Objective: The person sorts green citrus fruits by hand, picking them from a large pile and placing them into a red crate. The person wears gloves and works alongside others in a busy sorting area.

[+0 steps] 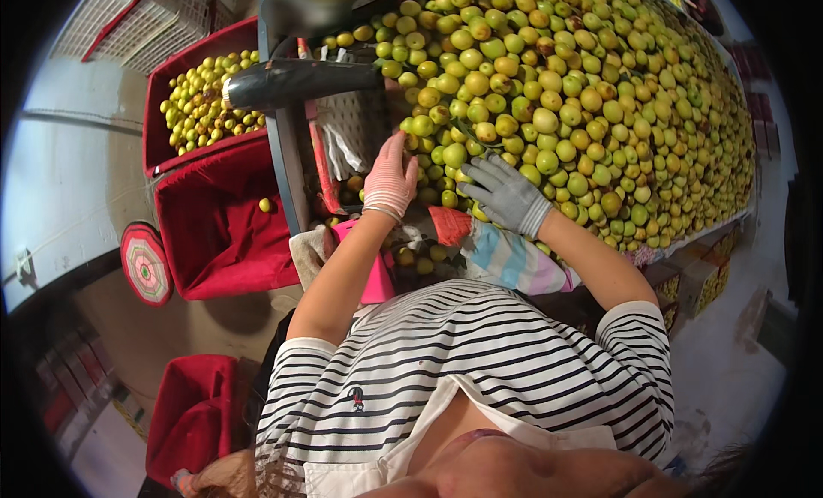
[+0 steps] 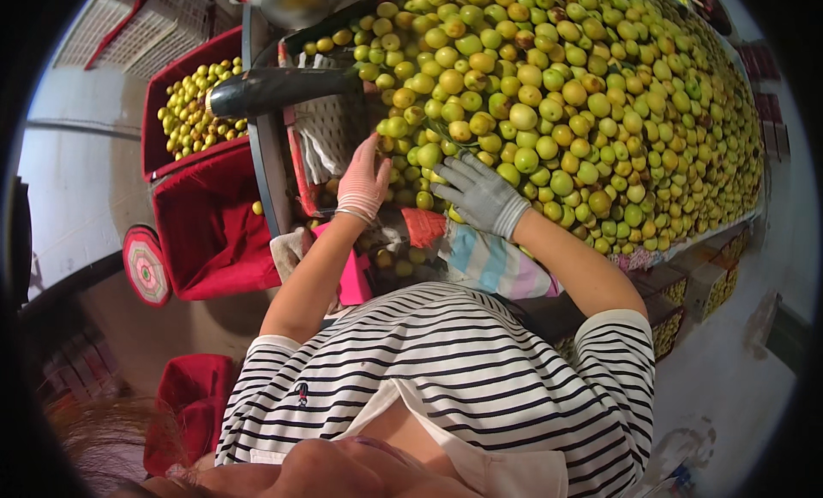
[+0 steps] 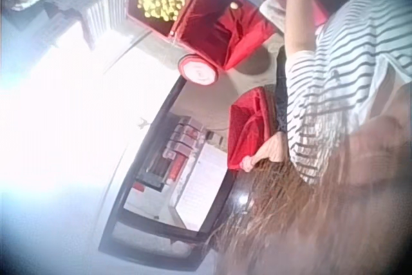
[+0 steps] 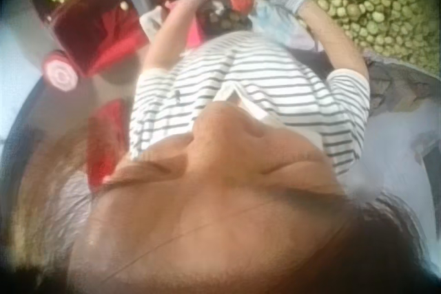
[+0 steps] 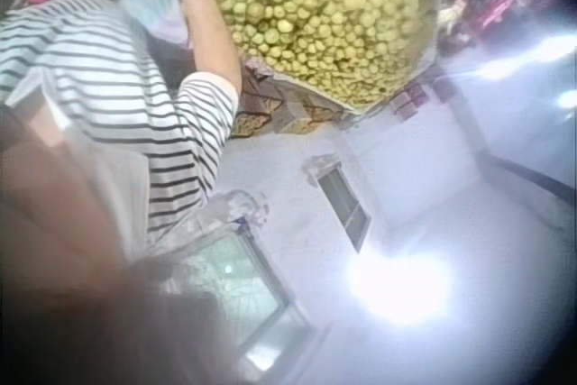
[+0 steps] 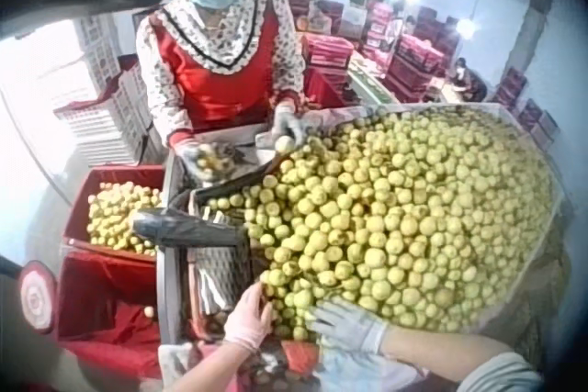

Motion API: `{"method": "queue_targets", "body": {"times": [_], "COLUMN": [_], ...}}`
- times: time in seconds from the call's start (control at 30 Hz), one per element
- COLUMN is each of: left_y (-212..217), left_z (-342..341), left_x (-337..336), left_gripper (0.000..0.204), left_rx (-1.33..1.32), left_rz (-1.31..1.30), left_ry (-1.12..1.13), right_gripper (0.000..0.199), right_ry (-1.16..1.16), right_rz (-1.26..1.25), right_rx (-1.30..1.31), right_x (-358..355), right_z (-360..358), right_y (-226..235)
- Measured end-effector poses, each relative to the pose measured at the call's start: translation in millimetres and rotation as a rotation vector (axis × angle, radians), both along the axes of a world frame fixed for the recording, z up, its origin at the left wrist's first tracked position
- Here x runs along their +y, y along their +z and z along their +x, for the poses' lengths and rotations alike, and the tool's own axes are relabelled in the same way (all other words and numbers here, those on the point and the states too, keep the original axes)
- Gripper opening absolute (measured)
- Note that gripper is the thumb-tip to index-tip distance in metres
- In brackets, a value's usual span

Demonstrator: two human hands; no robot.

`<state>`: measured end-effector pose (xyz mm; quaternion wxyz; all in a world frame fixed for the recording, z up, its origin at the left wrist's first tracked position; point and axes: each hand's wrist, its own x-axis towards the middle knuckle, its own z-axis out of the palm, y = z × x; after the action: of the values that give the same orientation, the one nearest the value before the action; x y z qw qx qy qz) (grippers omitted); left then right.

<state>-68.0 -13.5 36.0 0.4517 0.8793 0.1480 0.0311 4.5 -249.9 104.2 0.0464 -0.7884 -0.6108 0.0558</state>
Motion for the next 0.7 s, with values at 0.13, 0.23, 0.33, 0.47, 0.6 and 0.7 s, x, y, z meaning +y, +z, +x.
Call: {"method": "queue_targets", "body": {"times": [0.13,0.23,0.33,0.47,0.6,0.7], "left_y": [-10.2,-20.1,-17.9,-28.3,-81.3,-38.0], "left_z": [2.3,4.1,6.0,7.2,1.6,5.4], "left_x": [0.6,3.6,4.8,4.1,15.6,9.9], "left_gripper": [0.049,0.049,0.05,0.051,0.052,0.052], "left_rx": [-0.057,-0.071,-0.001,-0.047,-0.176,-0.069], "left_rz": [0.029,0.033,-0.032,-0.034,0.054,-0.141], "left_ry": [0.012,0.021,0.067,0.083,0.007,0.04], "right_gripper": [0.032,0.036,0.048,0.045,0.028,0.032], "right_ry": [-0.078,-0.065,-0.041,0.078,-0.218,-0.472], "right_rz": [-0.026,-0.191,-0.401,-0.335,-0.033,-0.354], "right_rx": [-0.028,-0.047,-0.044,0.052,0.282,0.035], "right_x": [33.4,59.1,94.3,115.2,122.1,95.6], "right_z": [-15.5,-5.8,8.4,41.4,102.8,140.4], "right_y": [-5.3,-26.5,-16.7,-23.5,7.5,18.0]}}
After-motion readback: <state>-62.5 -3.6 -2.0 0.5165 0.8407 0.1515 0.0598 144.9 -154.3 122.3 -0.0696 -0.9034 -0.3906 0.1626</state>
